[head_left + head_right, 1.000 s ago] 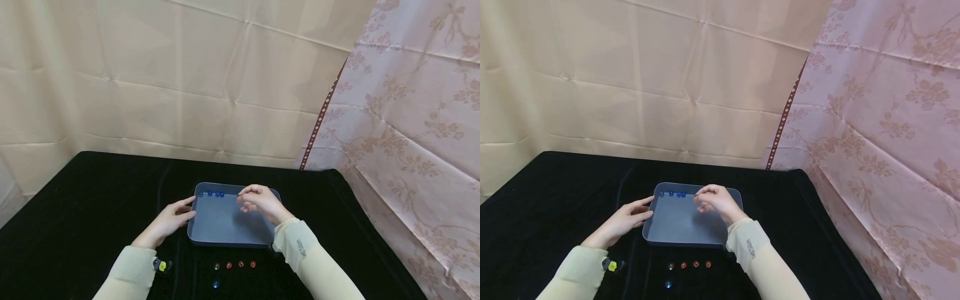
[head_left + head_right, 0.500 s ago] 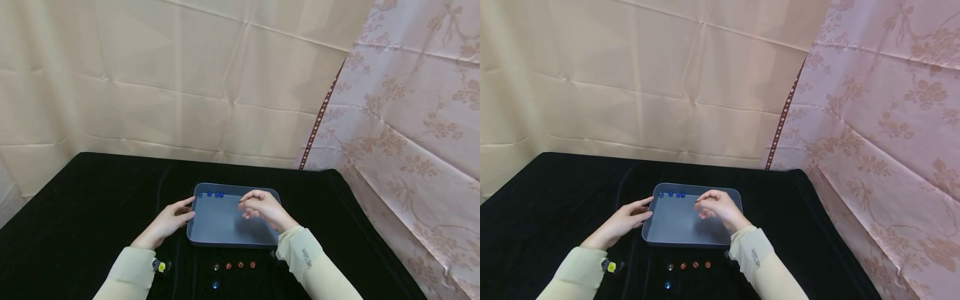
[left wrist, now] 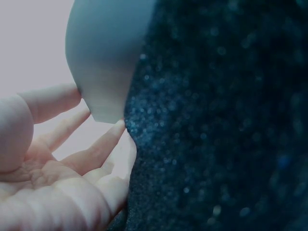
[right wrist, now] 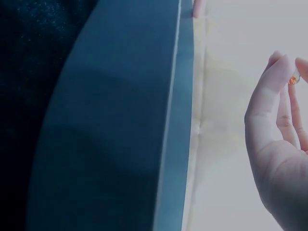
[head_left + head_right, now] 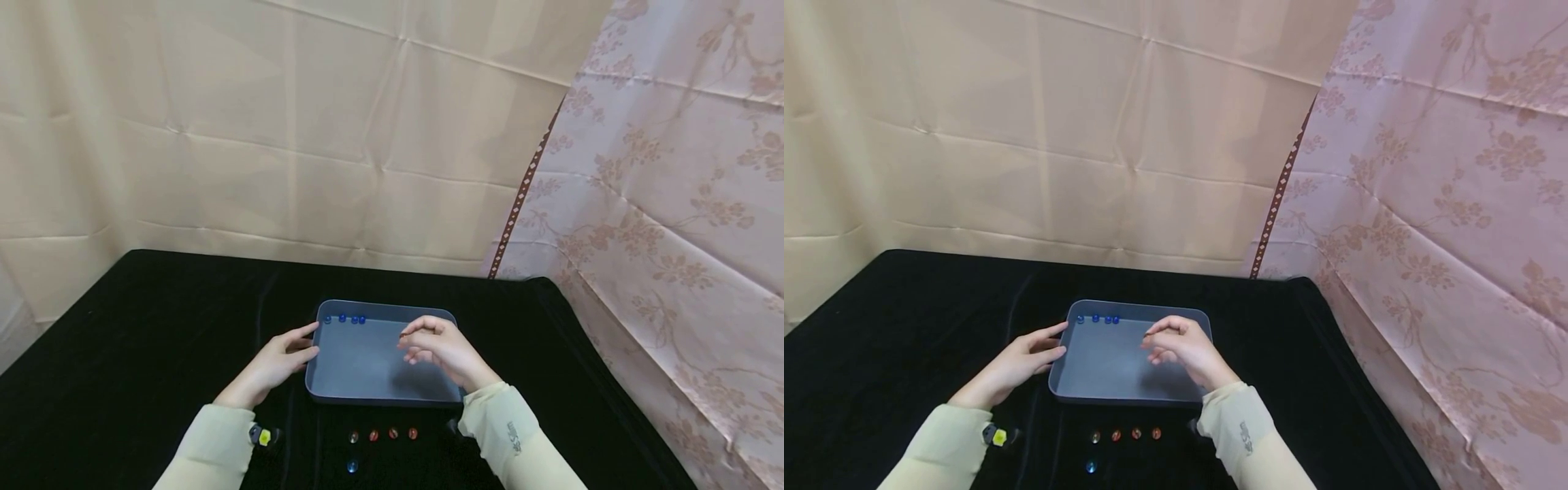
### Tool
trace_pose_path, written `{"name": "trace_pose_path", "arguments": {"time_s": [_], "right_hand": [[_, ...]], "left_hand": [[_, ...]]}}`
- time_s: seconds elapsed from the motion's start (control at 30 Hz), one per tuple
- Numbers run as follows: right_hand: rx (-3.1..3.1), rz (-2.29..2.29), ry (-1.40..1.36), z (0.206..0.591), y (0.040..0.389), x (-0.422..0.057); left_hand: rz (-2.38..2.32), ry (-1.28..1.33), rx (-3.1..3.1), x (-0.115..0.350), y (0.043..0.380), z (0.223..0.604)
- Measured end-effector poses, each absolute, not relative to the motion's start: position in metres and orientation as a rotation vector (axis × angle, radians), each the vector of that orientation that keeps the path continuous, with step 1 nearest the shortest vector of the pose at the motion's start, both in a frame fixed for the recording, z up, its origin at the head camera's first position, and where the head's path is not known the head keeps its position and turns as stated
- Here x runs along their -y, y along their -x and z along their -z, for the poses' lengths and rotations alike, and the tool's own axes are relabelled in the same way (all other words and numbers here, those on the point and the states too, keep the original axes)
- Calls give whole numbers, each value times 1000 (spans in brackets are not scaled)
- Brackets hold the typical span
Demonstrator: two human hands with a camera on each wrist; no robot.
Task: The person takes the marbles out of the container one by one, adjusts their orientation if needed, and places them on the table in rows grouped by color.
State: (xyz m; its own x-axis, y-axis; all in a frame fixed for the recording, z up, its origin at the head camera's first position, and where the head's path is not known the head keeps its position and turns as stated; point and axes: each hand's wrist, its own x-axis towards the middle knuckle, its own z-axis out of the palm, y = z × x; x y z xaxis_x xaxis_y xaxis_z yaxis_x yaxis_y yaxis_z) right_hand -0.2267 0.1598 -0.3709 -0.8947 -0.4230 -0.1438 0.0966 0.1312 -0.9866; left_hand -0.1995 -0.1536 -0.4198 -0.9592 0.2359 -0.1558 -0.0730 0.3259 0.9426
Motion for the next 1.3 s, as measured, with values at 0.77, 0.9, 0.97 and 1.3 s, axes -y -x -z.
{"name": "trace_pose_path", "arguments": {"time_s": [0.77,0.9,0.97,1.3], "right_hand": [[-1943,1783,351,375,202,-172],[-1929,1763,356,377,198,-175],[-1923,1752,365,377,197,-176],[-1840,1726,439,381,185,-184]], "left_hand": [[-1679,-158,-2310,155,201,421],[-1675,-166,-2314,155,201,421],[-1676,-151,-2313,155,201,421],[-1673,-122,-2310,154,200,421]]}}
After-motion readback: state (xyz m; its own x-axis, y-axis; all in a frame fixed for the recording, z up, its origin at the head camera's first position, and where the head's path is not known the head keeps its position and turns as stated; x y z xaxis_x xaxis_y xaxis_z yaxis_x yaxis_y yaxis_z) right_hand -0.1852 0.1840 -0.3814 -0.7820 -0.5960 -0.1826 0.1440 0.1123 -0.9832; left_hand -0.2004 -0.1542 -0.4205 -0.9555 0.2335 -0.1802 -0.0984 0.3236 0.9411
